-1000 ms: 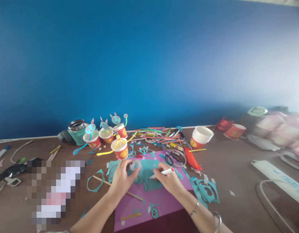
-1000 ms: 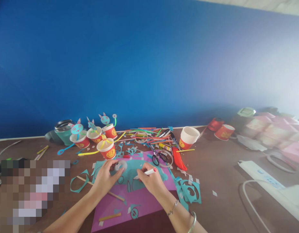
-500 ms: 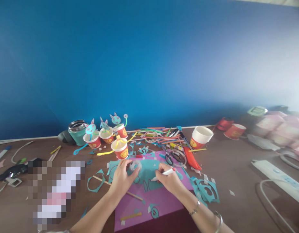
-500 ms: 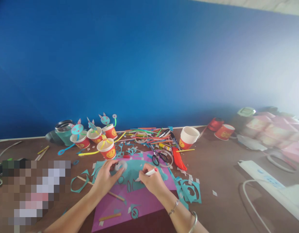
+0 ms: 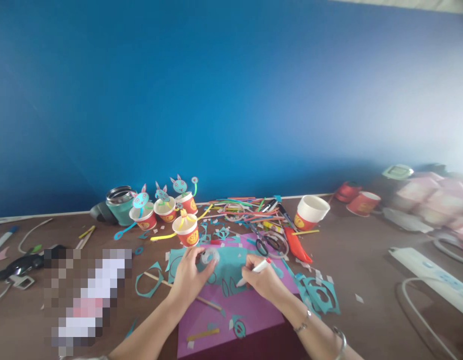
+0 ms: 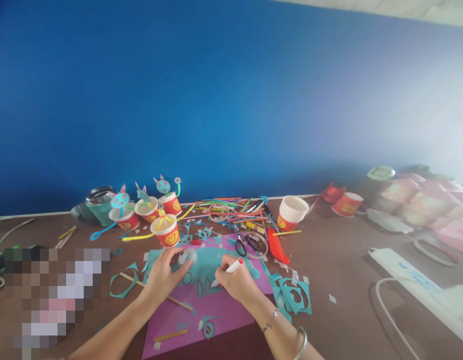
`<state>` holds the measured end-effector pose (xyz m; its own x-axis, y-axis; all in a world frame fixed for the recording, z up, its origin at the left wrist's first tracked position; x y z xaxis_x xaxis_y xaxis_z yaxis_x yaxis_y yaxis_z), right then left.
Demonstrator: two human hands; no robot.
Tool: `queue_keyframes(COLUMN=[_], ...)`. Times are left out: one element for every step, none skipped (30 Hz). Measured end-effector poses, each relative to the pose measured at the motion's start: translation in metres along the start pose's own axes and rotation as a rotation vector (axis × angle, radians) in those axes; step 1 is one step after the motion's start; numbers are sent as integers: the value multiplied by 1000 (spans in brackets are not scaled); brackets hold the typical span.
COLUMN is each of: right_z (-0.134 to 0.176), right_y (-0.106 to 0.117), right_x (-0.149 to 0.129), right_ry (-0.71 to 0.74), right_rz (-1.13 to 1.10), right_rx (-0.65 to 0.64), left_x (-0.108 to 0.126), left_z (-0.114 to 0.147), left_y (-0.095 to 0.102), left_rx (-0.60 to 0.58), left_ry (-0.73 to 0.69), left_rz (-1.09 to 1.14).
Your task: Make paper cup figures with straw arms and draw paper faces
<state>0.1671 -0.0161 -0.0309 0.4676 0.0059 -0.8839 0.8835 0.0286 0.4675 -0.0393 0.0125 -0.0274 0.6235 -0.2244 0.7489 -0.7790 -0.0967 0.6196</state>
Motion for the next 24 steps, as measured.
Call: queue_keyframes(right_z=[0,0,0,0,0,1,1,1,1,1,2,2,2,2,2,2,2,2,3,3,3,4,5,6], right_y=[0,0,0,0,0,0,0,0,0,-1,-1,-1,-2,-2,-3,-3,-3,-3,-2,-1,0,2,4,5], right_x=[0,-1,-1,-1,-1,-1,-1,-1,-1,0,0,1,1,2,2,2,1,0,-2,-4,-7,-10,-12,-15], right_ry=[-3,-8,-12,-16,-17,-15,-12,-7,-3,0,0,0,-2,-9,-19,-30,-41,-46,-44,-34,-21,-8,6,21], right_rz=[4,7,9,11,11,12,14,15,17,18,18,17,14,9,1,-13,-33,-62,-100,-144,-186,-222,-246,-261], right_rx=[-3,-5,-6,-5,-5,-7,-9,-13,-17,-20,-23,-24,-28,-32,-40,-51,-61,-72,-80,-80,-71,-53,-30,-10], left_x=[0,0,0,-1,-1,-1,-1,-1,-1,-1,-2,-2,-2,-2,-2,-2,-1,-1,-1,-1,-1,-1,-1,-1], left_z=[0,0,0,0,0,0,-1,-1,0,0,0,0,0,0,-1,-1,-1,-1,-1,-1,-1,-1,-1,-1], left_y=[0,0,0,0,0,0,0,0,0,-1,-1,-1,-1,-1,-1,-1,-1,-1,-1,-1,-1,-1,-1,-1], left_rx=[-1,-4,-6,-9,-11,-13,-14,-14,-12,-9,-7,-7,-9,-12,-16,-19,-20,-20,-20,-17,-13,-7,-1,4], left_ry=[1,0,0,0,0,1,3,3,1,-2,-4,-7,-9,-7,-5,-3,-3,-2,-1,-3,-4,-3,-2,-1], left_rz=[1,1,0,-1,-3,-3,-4,-5,-6,-7,-8,-8,-8,-8,-7,-6,-5,-5,-5,-6,-9,-13,-18,-24])
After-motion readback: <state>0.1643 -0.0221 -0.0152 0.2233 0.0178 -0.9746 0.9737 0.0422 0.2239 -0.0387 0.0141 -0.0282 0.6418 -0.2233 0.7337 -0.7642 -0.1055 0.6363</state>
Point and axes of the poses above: each hand's wrist, its own z-axis away from the middle knuckle, its own y-axis out of the back of the hand, x = y × z, the point moved 2 cm from there along -z, towards the middle knuckle, and after that the axes turned 5 degrees about y, right-handed, at the moved point
